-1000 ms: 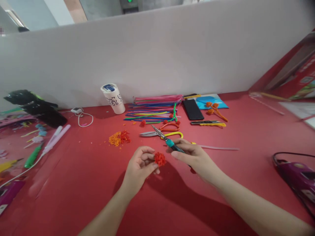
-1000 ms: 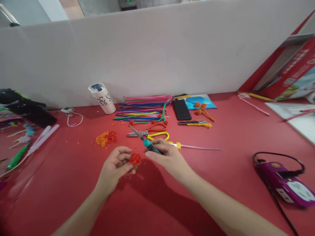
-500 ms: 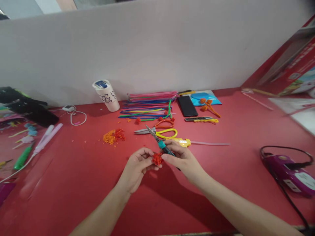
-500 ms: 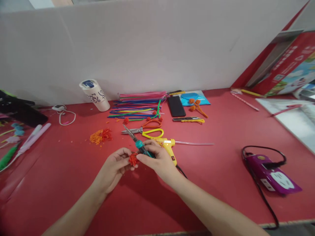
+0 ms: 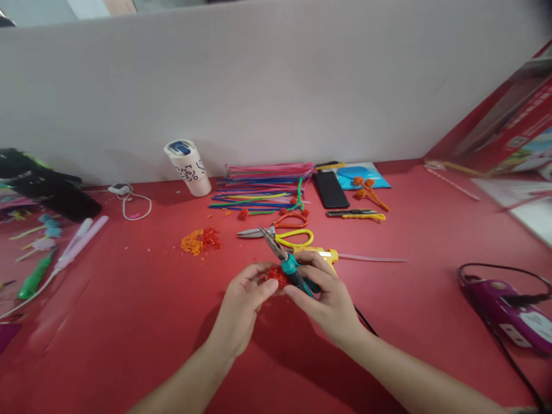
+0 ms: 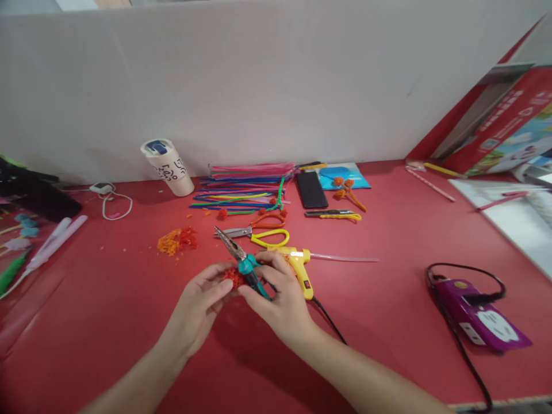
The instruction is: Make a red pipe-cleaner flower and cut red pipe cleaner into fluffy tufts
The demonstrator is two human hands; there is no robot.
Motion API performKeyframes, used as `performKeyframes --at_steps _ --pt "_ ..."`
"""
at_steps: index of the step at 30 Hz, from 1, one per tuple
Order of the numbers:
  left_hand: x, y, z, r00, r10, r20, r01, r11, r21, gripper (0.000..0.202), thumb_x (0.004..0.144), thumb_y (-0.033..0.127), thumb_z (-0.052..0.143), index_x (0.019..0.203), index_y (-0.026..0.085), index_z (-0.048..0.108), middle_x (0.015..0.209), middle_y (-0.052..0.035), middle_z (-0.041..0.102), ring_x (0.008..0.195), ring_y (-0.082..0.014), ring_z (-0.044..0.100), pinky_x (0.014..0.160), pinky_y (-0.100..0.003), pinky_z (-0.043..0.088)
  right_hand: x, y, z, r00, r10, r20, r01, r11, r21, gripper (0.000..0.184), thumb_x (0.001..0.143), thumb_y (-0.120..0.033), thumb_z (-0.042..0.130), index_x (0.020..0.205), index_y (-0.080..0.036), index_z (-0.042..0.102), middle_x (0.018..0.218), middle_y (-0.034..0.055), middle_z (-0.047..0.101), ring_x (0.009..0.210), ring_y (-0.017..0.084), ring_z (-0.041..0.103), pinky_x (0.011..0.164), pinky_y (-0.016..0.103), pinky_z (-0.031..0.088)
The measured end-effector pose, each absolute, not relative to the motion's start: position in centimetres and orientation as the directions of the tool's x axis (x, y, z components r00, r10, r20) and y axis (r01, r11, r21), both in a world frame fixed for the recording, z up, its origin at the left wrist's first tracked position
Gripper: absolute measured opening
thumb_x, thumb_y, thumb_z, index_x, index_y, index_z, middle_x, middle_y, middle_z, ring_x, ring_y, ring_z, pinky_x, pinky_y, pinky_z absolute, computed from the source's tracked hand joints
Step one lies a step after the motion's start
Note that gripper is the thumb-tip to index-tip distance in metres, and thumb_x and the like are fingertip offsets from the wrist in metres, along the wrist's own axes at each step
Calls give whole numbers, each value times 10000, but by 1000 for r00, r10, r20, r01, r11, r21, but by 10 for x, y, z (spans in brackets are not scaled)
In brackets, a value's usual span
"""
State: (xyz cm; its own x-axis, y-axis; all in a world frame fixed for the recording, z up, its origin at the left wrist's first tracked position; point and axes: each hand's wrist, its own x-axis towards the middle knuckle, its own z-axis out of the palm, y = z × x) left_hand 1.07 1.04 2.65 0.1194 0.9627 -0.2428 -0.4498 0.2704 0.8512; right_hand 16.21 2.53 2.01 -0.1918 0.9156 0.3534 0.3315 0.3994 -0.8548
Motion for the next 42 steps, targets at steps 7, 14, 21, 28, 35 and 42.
performKeyframes --at_steps 7,14,21,28,35,42 --pt "-12 19 36 219 937 -272 -536 348 769 111 694 157 626 804 137 621 818 -44 652 673 -126 623 616 -194 453 202 26 36 -400 879 260 411 426 -806 109 791 -252 546 725 -192 609 937 57 564 875 165 555 757 259 443" --pt "-13 25 25 215 944 -251 -574 330 750 179 678 212 669 848 158 651 701 -22 641 604 -114 610 547 -181 447 213 9 31 -460 865 200 506 440 -742 66 782 -204 539 741 -188 588 966 70 540 868 151 551 751 240 450" --pt "-20 27 16 180 947 -267 -588 321 742 212 608 203 729 803 162 656 765 -4 628 634 -80 572 596 -167 456 212 8 29 -474 862 178 551 448 -704 105 779 -196 518 745 -185 617 969 77 561 872 150 571 768 236 461" --pt "-22 30 19 173 943 -284 -566 331 755 236 572 206 749 784 150 660 709 1 606 592 -68 515 579 -167 419 208 12 29 -482 861 163 556 444 -702 102 770 -219 533 774 -207 634 969 72 584 857 168 587 750 256 485" --pt "-23 32 21 135 941 -311 -531 334 779 248 545 227 766 759 153 666 704 -3 600 580 -77 515 576 -179 415 207 16 26 -491 858 150 558 442 -702 104 769 -221 537 780 -220 640 969 67 594 865 175 589 747 261 489" --pt "-24 32 20 158 946 -283 -511 324 796 237 563 228 755 768 152 664 716 -12 595 597 -89 518 579 -194 410 206 16 26 -485 862 150 566 440 -697 104 778 -231 532 756 -210 632 964 70 586 865 163 585 747 247 485"
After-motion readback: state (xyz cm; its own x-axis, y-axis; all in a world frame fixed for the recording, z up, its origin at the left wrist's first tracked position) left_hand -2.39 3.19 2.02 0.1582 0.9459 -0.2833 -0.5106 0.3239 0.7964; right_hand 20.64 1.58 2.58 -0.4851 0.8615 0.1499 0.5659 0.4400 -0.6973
